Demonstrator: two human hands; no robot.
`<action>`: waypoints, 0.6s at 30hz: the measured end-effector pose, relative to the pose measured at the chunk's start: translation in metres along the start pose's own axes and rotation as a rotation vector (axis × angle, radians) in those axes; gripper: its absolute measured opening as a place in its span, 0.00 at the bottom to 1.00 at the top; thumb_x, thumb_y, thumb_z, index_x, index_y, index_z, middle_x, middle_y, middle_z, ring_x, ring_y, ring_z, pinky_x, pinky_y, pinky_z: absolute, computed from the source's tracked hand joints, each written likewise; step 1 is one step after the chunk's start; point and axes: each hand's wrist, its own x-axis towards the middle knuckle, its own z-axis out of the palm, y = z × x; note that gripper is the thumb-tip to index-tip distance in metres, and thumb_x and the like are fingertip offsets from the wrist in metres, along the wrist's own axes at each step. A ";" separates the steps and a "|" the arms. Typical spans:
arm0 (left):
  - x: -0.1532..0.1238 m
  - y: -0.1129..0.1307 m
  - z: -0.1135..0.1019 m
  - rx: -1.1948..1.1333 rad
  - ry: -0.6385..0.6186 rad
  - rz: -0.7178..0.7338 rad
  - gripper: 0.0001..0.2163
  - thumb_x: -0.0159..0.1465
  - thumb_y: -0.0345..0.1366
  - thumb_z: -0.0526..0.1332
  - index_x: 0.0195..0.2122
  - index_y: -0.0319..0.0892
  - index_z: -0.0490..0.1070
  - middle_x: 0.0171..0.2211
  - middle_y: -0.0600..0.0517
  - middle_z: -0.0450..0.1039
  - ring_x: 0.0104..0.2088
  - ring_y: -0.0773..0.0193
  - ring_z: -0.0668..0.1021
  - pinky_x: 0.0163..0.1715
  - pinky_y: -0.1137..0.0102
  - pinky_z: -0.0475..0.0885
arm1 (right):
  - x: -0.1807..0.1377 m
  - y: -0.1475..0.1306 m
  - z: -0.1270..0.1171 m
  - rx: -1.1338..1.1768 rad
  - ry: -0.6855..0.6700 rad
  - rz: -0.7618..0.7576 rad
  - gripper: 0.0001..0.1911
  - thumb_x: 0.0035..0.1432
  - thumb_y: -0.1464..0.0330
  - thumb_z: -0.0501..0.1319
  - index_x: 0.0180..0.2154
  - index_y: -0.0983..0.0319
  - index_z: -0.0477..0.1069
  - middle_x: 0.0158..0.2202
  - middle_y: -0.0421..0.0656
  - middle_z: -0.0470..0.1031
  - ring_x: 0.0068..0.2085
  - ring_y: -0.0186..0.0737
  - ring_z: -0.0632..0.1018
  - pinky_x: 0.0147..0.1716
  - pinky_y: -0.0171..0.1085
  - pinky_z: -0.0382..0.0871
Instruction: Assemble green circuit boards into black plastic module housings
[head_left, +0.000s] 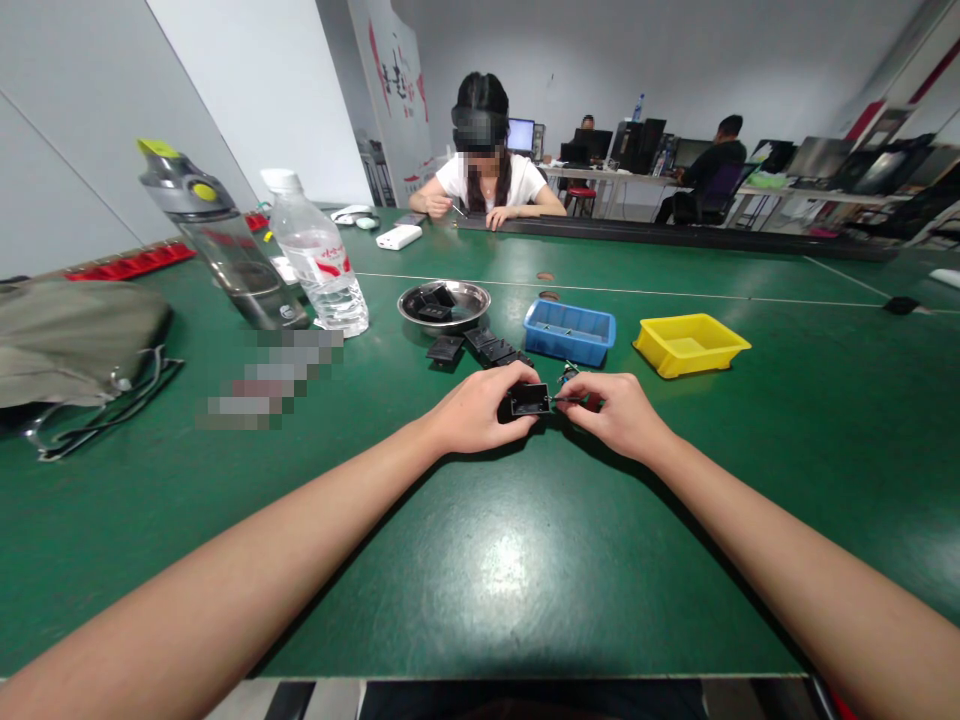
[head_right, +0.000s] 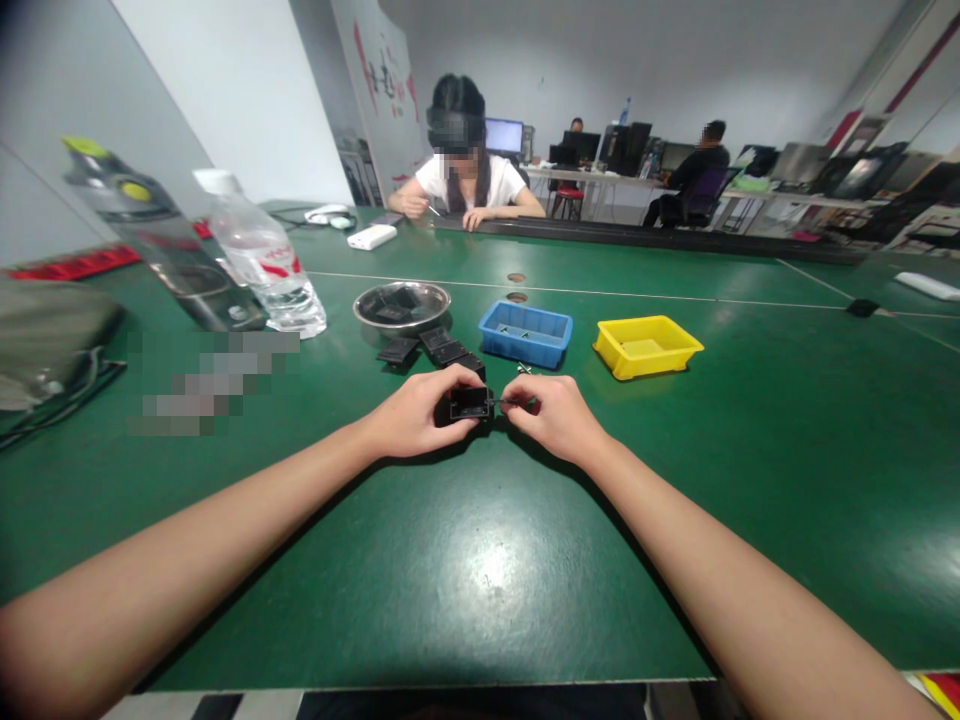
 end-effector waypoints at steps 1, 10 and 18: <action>0.000 0.000 0.000 0.001 0.000 -0.001 0.13 0.60 0.36 0.62 0.46 0.41 0.67 0.41 0.50 0.77 0.39 0.60 0.80 0.40 0.68 0.74 | 0.000 0.000 0.000 0.001 -0.001 -0.004 0.04 0.56 0.72 0.63 0.30 0.62 0.77 0.27 0.40 0.79 0.24 0.32 0.71 0.26 0.31 0.63; -0.001 0.001 -0.001 -0.001 0.010 0.019 0.13 0.60 0.36 0.62 0.46 0.41 0.68 0.40 0.50 0.77 0.39 0.61 0.80 0.39 0.69 0.74 | -0.001 0.001 0.000 -0.024 -0.040 0.030 0.03 0.56 0.73 0.63 0.31 0.63 0.76 0.26 0.39 0.77 0.23 0.31 0.70 0.27 0.31 0.62; -0.001 0.002 -0.001 -0.022 0.087 0.057 0.14 0.61 0.35 0.62 0.47 0.40 0.68 0.42 0.49 0.77 0.40 0.61 0.80 0.42 0.68 0.75 | 0.001 0.000 0.000 -0.064 -0.101 0.039 0.04 0.55 0.74 0.62 0.29 0.63 0.75 0.22 0.37 0.72 0.23 0.31 0.68 0.26 0.31 0.59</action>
